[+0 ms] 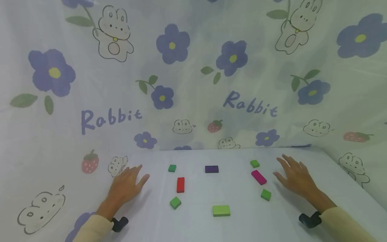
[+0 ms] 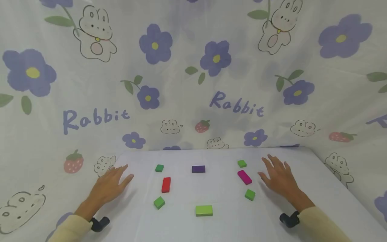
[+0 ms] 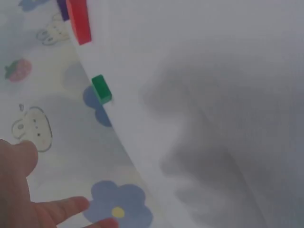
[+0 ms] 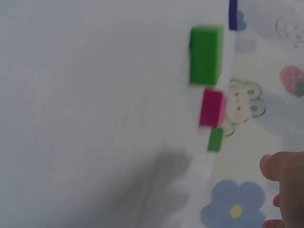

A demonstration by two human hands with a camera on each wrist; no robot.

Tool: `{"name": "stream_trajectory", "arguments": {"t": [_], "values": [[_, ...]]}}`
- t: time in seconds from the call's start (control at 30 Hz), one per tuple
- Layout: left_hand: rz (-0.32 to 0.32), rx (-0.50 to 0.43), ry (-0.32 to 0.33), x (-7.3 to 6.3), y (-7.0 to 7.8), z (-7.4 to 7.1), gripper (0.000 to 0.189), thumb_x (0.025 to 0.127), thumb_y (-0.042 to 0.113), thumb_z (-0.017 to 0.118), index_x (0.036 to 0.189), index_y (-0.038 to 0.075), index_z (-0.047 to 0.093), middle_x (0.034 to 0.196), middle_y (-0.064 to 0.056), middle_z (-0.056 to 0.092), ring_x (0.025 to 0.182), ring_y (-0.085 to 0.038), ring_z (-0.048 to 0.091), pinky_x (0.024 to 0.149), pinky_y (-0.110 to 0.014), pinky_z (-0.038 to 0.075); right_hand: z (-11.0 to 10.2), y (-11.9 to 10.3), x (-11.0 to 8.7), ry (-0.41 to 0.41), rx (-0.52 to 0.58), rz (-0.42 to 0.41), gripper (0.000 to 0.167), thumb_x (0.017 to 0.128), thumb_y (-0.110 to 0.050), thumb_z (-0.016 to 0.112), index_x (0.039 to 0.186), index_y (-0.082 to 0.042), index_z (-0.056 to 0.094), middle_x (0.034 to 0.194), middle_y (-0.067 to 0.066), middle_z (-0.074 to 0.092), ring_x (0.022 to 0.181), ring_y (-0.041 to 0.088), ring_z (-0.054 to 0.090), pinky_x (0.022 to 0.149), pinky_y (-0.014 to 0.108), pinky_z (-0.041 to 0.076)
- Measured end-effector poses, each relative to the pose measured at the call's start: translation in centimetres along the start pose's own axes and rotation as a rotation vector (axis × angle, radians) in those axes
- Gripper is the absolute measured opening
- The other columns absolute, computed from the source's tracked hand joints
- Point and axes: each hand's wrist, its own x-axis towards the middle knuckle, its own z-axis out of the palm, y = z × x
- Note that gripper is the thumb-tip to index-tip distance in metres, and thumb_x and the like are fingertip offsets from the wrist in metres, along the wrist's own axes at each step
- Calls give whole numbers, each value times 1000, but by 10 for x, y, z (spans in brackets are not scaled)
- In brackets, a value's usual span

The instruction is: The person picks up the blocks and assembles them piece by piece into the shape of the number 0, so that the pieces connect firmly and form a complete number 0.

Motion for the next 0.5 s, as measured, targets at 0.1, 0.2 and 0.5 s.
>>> {"name": "stream_trajectory", "arguments": {"t": [0.1, 0.2, 0.5], "values": [[-4, -23, 9, -7, 9, 0, 77, 100, 66, 34, 145, 6, 49, 141, -24, 55, 132, -49, 47, 107, -66, 35, -4, -16, 1, 60, 35, -29, 62, 82, -24, 79, 132, 2, 55, 130, 28, 58, 118, 47, 56, 92, 66, 47], [-13, -50, -10, -16, 21, -1, 73, 99, 65, 40, 141, 7, 55, 136, -22, 60, 126, -46, 53, 102, -65, 41, -8, -35, 2, 75, 86, -66, 59, 81, -22, 81, 130, 1, 57, 121, 23, 62, 110, 42, 61, 86, 60, 52], [32, -124, -37, -33, 57, -4, 48, 96, 47, 62, 131, 14, 63, 129, -10, 66, 121, -33, 59, 99, -54, 49, -18, -83, 1, 41, 312, -150, 51, 83, -20, 81, 126, -3, 60, 118, 16, 68, 106, 36, 65, 86, 53, 56]]}}
